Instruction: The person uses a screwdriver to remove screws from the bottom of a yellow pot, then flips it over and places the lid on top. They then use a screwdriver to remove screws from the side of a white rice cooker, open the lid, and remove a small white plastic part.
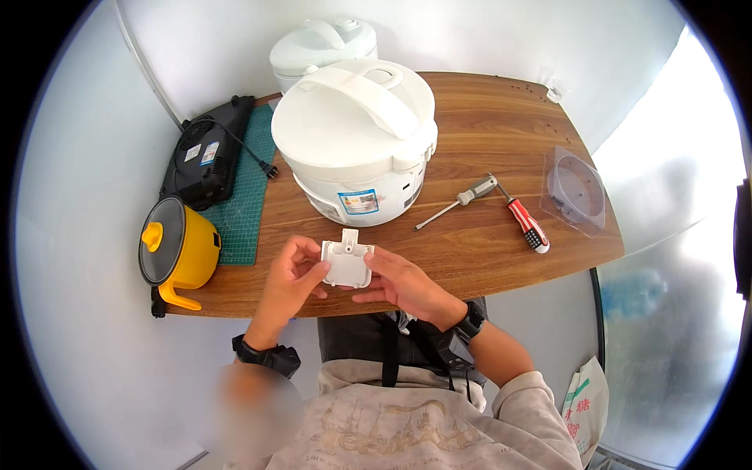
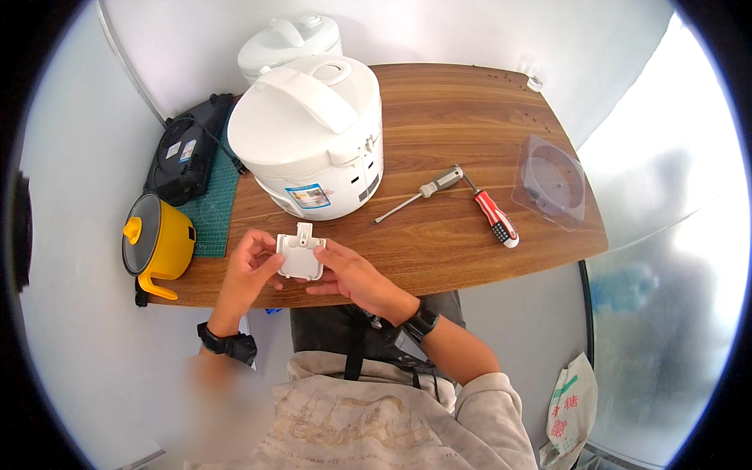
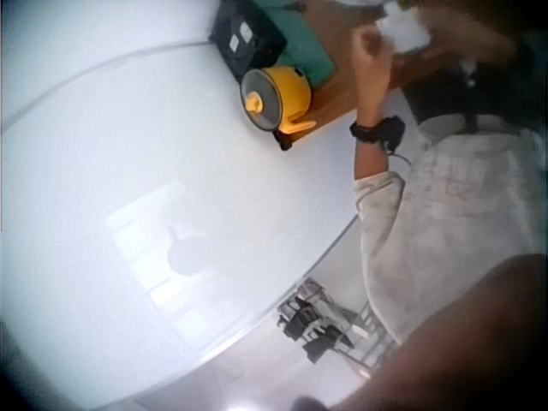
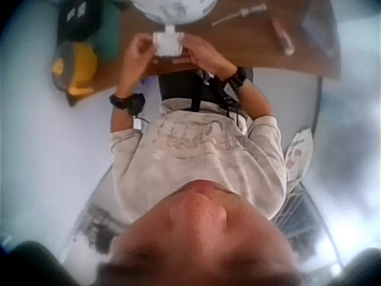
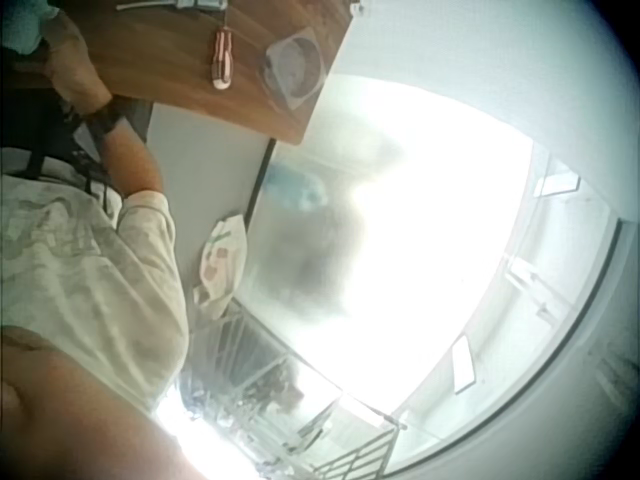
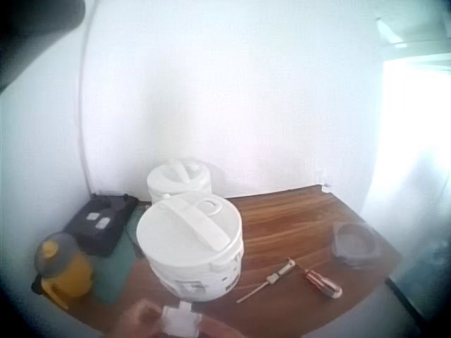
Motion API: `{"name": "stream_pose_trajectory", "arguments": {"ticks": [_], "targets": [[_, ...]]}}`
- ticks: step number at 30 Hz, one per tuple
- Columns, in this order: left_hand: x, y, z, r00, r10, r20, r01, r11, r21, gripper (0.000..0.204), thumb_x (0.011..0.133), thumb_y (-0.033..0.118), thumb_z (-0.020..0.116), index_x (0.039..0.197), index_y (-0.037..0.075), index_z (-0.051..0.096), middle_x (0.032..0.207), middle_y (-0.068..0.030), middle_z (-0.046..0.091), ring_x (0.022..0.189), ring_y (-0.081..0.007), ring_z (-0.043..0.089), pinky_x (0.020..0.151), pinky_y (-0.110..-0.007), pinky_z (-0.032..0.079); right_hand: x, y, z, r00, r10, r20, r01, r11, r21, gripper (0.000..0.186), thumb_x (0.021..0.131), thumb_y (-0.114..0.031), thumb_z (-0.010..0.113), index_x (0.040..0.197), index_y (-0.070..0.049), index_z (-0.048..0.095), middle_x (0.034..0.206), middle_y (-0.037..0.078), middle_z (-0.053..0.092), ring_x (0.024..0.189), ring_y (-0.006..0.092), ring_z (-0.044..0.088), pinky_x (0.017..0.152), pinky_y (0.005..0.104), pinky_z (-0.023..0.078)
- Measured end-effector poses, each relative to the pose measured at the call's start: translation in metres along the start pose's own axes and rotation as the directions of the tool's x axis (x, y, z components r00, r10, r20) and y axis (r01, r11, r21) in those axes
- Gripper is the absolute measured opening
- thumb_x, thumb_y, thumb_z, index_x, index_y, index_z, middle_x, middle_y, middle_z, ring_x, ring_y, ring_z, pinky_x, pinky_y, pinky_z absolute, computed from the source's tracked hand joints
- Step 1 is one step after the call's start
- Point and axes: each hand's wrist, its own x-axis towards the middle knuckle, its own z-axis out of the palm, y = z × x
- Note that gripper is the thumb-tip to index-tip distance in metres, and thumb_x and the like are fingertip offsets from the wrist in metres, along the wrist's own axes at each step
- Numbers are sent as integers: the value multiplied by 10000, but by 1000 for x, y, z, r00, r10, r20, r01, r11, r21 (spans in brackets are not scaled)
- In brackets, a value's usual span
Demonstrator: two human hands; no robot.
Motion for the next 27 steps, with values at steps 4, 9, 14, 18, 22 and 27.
{"name": "stream_pose_trajectory", "arguments": {"ticks": [4, 9, 14, 18, 22, 27], "targets": [[-2, -1, -16, 998, -48, -43, 48, 999, 2, 180, 963, 66, 690, 1073, 76, 548, 1083, -62, 653, 925, -105, 651, 659, -243, 596, 1, 1, 3, 1000, 0, 2, 0, 994, -110, 522, 1091, -260, 494, 1557, -77, 346, 1432, 140, 548, 1209, 222, 623, 983, 374, 556], [-7, -6, -51, 990, -68, -122, 78, 993, 84, 168, 940, 43, 706, 1032, 68, 567, 1047, -50, 662, 927, -109, 662, 687, -256, 609, -12, -11, 6, 999, -23, -34, 12, 959, -282, 585, 1056, -165, 538, 1587, -94, 302, 1452, 196, 541, 1233, 253, 622, 998, 374, 554], [-10, -17, -78, 978, -81, -192, 115, 979, 170, 153, 926, 27, 699, 1006, 69, 575, 1004, -21, 633, 895, -100, 651, 659, -239, 592, -24, -26, -3, 996, -72, -53, 52, 946, -321, 563, 1052, -148, 537, 1569, -91, 322, 1413, 206, 575, 1166, 257, 658, 984, 370, 561], [-11, -29, -90, 969, -54, -240, 124, 950, 288, 127, 926, 41, 694, 994, 58, 588, 973, -6, 614, 858, -94, 642, 613, -226, 570, -28, -32, -10, 990, -128, -66, 97, 931, -352, 503, 1041, -90, 524, 1519, -67, 365, 1306, 200, 626, 1083, 227, 684, 904, 335, 585], [-11, -34, -89, 941, 31, -338, 141, 870, 472, 102, 915, 48, 705, 981, 31, 628, 918, -37, 654, 787, -105, 649, 587, -241, 566, -36, -41, -17, 959, -263, -101, 190, 869, -457, 458, 1033, -72, 534, 1472, -58, 405, 1238, 172, 645, 1033, 209, 688, 867, 322, 584], [-10, -38, -88, 937, 174, -304, 83, 733, 675, 135, 882, 58, 732, 947, -2, 630, 907, -120, 672, 745, -189, 659, 629, -308, 532, -48, -65, -26, 914, -375, -154, 225, 785, -577, 437, 1029, -75, 547, 1447, -52, 424, 1184, 147, 657, 987, 185, 687, 838, 310, 574]]}}
